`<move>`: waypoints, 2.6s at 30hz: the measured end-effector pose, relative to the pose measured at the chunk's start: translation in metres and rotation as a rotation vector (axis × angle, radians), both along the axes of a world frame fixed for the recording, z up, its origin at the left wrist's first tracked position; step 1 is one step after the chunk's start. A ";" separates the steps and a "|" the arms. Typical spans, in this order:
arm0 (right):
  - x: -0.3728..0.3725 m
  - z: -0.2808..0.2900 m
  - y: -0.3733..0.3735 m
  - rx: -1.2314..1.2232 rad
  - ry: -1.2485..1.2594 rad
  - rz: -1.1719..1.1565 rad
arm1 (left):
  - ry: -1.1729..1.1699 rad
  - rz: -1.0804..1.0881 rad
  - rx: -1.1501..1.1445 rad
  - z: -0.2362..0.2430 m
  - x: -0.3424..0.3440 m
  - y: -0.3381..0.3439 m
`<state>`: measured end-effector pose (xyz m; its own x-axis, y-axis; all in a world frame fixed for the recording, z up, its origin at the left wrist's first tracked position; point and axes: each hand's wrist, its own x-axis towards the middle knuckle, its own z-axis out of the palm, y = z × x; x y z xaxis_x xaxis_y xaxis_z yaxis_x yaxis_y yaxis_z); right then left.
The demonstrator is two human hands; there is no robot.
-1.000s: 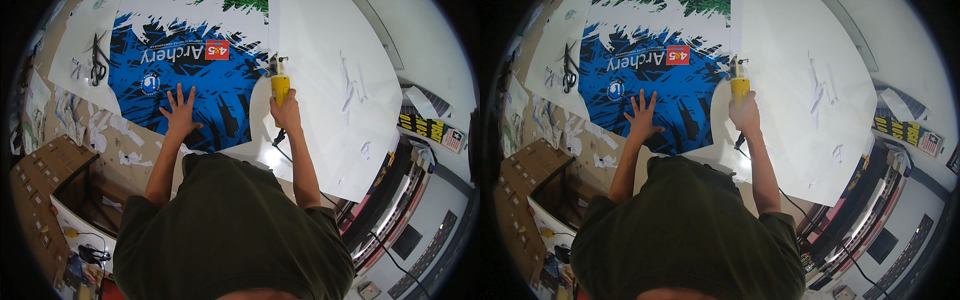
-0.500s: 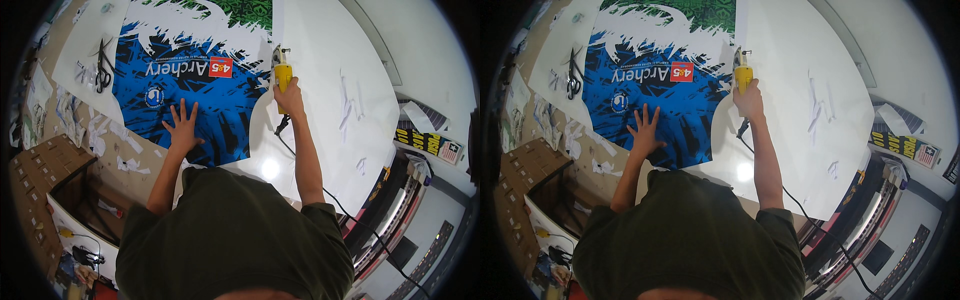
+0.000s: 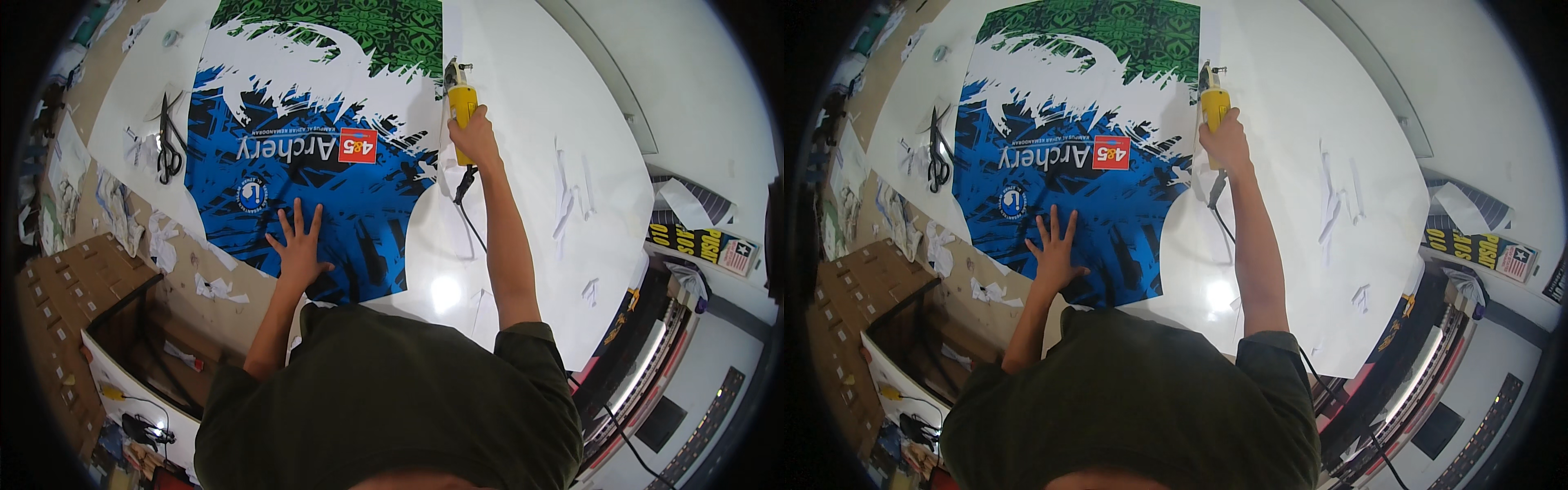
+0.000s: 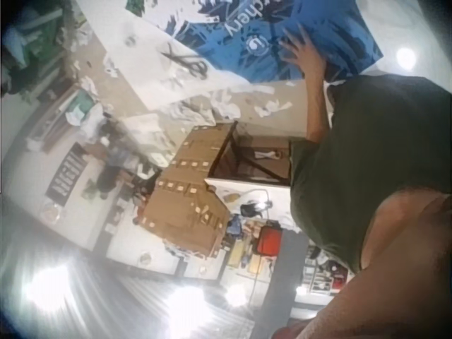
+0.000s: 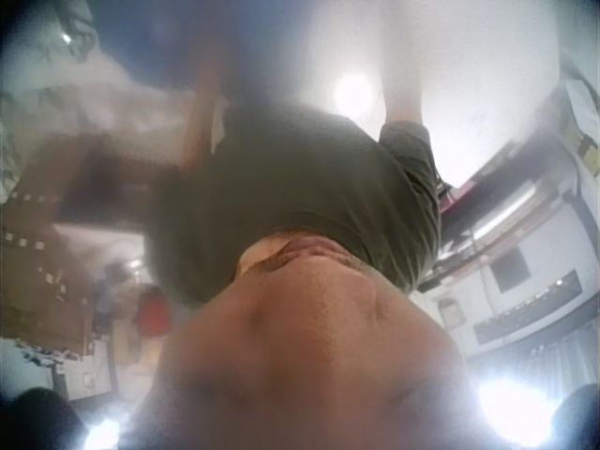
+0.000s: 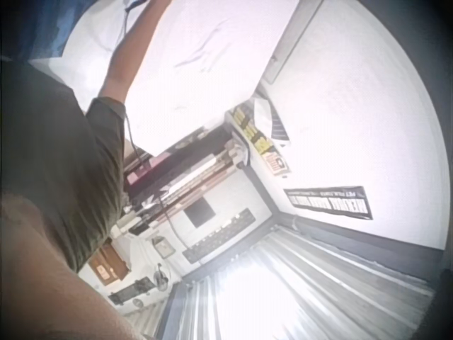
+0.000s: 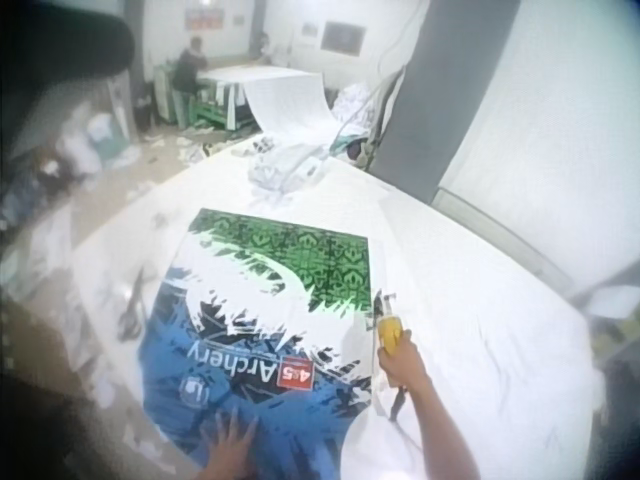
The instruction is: The person folds a white garment, then lays out a large printed fabric sheet on a table. Using a yellow electric cutter, they cut the fabric around the printed design. They then use scissors to trim a smaller white fabric piece and place it on the printed sheet before peeling away excess material.
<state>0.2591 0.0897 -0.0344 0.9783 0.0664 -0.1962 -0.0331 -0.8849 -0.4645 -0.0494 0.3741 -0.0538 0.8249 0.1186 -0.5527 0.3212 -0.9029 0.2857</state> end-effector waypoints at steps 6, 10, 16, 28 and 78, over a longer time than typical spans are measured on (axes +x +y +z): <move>0.046 0.001 0.008 -0.020 0.015 0.003 | 0.009 0.008 -0.008 0.004 0.003 0.000; 0.077 0.000 0.014 -0.028 0.021 0.013 | 0.012 0.006 -0.005 0.002 0.003 -0.001; 0.127 -0.003 0.024 -0.079 0.032 0.010 | 0.037 0.012 -0.009 0.005 0.008 0.000; 0.218 -0.007 0.042 -0.091 0.050 0.029 | 0.067 0.034 -0.039 0.004 0.013 0.000; -0.354 -0.099 -0.598 0.393 -0.169 -0.918 | -0.405 0.030 -0.994 -0.040 0.055 -0.373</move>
<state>-0.0947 -0.5078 -0.1335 0.6963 -0.6956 -0.1767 -0.5312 -0.3339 -0.7787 0.0053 0.0015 -0.0934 0.9726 -0.2107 -0.0983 0.0555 -0.2002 0.9782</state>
